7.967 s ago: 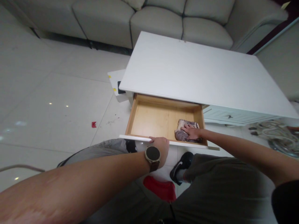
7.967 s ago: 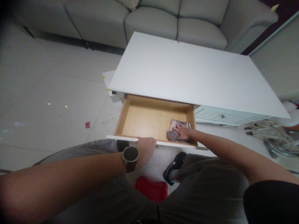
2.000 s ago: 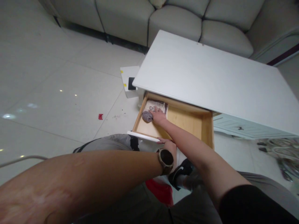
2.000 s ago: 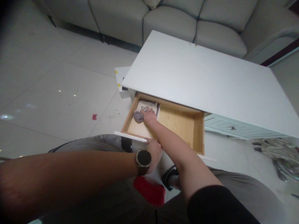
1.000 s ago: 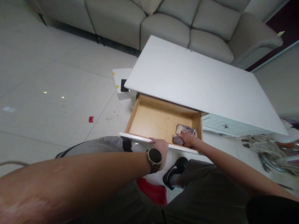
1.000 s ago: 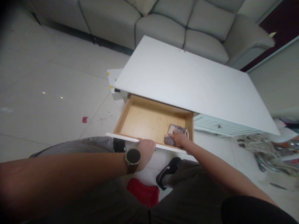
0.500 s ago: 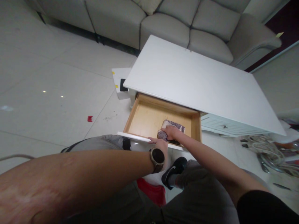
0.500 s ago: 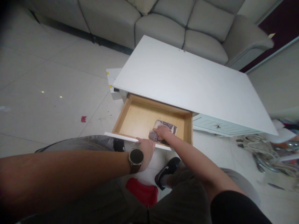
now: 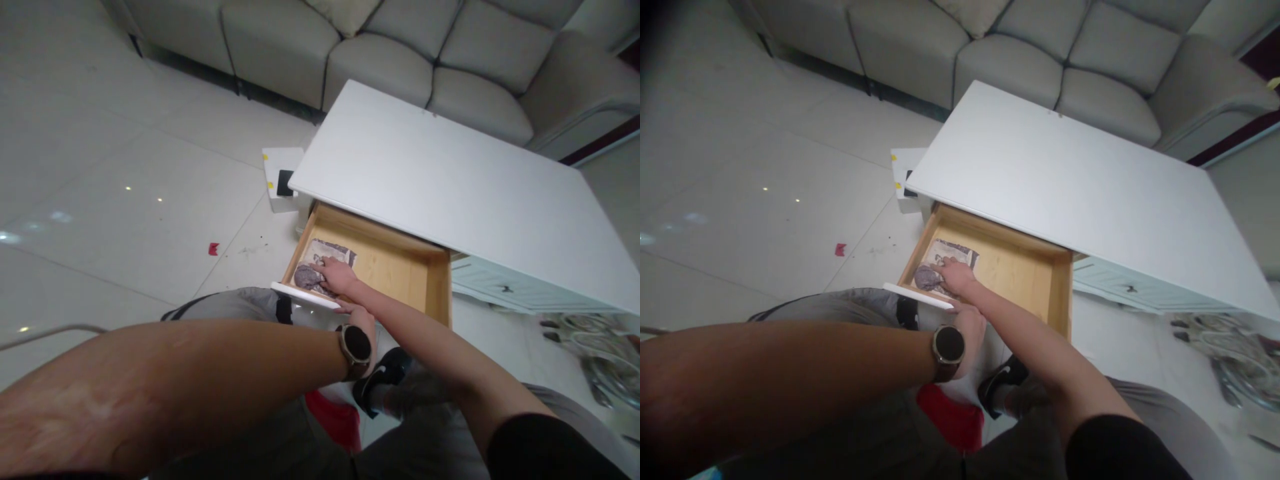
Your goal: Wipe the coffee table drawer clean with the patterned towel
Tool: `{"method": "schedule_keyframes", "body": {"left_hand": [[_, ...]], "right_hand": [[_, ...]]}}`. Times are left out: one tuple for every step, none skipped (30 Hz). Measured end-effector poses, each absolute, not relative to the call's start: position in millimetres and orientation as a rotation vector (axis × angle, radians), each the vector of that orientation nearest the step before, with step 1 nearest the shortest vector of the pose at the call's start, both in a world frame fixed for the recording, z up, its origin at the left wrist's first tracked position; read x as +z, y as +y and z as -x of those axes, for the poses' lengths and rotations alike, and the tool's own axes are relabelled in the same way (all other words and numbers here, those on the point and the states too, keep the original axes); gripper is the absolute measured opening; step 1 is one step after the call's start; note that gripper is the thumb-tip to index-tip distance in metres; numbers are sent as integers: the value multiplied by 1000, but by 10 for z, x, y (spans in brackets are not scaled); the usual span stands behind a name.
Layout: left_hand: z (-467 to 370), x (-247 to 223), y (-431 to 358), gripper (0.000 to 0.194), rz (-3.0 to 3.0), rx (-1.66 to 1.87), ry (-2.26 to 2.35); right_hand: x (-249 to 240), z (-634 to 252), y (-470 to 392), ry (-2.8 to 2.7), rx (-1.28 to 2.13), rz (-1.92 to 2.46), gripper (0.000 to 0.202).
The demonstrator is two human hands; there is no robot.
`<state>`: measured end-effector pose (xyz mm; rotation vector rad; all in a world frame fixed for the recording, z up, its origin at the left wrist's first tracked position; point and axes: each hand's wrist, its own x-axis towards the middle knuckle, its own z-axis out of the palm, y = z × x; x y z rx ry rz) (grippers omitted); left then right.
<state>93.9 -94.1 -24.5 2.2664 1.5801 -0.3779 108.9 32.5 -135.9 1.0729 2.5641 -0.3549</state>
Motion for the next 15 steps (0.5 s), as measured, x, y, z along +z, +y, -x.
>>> {"method": "schedule_keyframes", "body": {"left_hand": [[-929, -199, -940, 49, -2317, -478, 1514], [-920, -160, -938, 50, -2374, -612, 1444], [-911, -128, -935, 51, -2418, -727, 1383], [-905, -104, -930, 53, -2444, -789, 1342], [-900, -90, -925, 54, -2461, -827, 1316], [-898, -83, -919, 53, -2470, -848, 1302], [-899, -84, -914, 52, -2477, -857, 1288], [-901, -91, -909, 51, -2486, -865, 1271], [-904, -102, -905, 50, -2491, -874, 1251], [-908, -117, -903, 50, -2493, -876, 1238], [-911, -134, -901, 50, -2494, -875, 1240], [-912, -152, -902, 49, -2496, -871, 1257], [-910, -173, -903, 48, -2499, -851, 1290], [-906, -195, -907, 47, -2500, -814, 1332], [-899, -220, -913, 45, -2503, -765, 1363]], "right_hand": [[-1368, -1080, 329, 2571, -342, -1079, 63], [-1381, -1071, 342, 2566, -325, -1102, 65], [-1396, -1057, 367, 2550, -312, -1134, 67], [-1413, -1035, 403, 2527, -303, -1175, 70], [-1431, -1006, 451, 2495, -303, -1219, 71], [-1448, -972, 510, 2457, -312, -1263, 72], [-1462, -935, 578, 2416, -327, -1303, 72], [-1473, -901, 654, 2378, -342, -1338, 72], [-1479, -875, 733, 2344, -354, -1375, 72], [-1483, -859, 810, 2314, -362, -1419, 72], [-1484, -857, 881, 2288, -367, -1468, 72], [-1485, -869, 941, 2268, -372, -1517, 72], [-1488, -896, 986, 2258, -382, -1554, 72], [-1494, -937, 1014, 2257, -396, -1571, 71], [-1504, -993, 1025, 2262, -414, -1567, 72]]}}
